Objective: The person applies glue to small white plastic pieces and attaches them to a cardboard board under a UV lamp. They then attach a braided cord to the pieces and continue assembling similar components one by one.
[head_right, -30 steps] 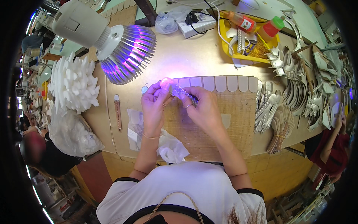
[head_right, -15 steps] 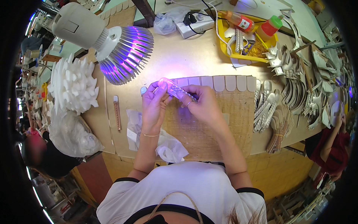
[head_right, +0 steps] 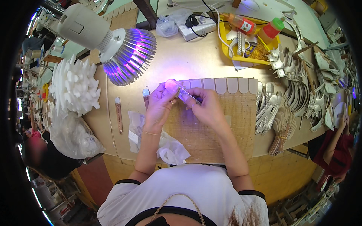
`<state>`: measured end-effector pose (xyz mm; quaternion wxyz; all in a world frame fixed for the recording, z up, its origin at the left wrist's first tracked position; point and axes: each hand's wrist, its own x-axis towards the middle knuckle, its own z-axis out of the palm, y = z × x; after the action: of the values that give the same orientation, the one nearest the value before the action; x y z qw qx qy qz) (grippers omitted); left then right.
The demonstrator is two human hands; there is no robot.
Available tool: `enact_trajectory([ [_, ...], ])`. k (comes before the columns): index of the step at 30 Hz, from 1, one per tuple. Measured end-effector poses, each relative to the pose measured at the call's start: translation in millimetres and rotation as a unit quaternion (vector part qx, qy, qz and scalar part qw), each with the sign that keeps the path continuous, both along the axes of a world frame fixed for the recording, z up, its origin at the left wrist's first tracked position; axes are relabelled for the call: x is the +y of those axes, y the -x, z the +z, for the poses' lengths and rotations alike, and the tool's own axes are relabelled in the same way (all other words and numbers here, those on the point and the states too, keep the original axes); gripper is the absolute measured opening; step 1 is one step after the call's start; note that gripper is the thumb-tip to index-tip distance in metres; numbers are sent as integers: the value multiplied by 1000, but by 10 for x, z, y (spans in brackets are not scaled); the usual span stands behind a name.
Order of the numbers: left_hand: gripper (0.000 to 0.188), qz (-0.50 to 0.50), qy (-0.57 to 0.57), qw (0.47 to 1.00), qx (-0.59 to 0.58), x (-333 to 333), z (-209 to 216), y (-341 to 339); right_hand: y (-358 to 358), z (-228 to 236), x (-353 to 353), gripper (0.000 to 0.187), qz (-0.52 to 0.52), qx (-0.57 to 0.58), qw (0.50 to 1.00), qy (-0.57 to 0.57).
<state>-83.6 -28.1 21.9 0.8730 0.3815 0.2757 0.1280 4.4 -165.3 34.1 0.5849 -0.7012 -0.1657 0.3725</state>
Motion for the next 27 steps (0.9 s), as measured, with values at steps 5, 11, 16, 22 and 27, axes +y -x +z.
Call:
enact_trajectory([
  [5,29,15,-19,1000,17,-73,-58,-3,11,-30,-55,19,5,-7,1000,-3],
  [11,28,-8,-39,999,36,-102,-126,-3,69,-96,-118,18,-15,-19,1000,-4],
  [16,23,-1,-147,988,46,-146,-181,29,146,-121,-151,23,-6,-46,999,-13],
  [22,26,62,-246,967,5,-163,-54,10,290,-20,-288,24,-17,-194,981,-6],
  [27,19,53,-228,972,-20,-364,90,13,413,67,-515,26,-12,-163,987,-10],
])
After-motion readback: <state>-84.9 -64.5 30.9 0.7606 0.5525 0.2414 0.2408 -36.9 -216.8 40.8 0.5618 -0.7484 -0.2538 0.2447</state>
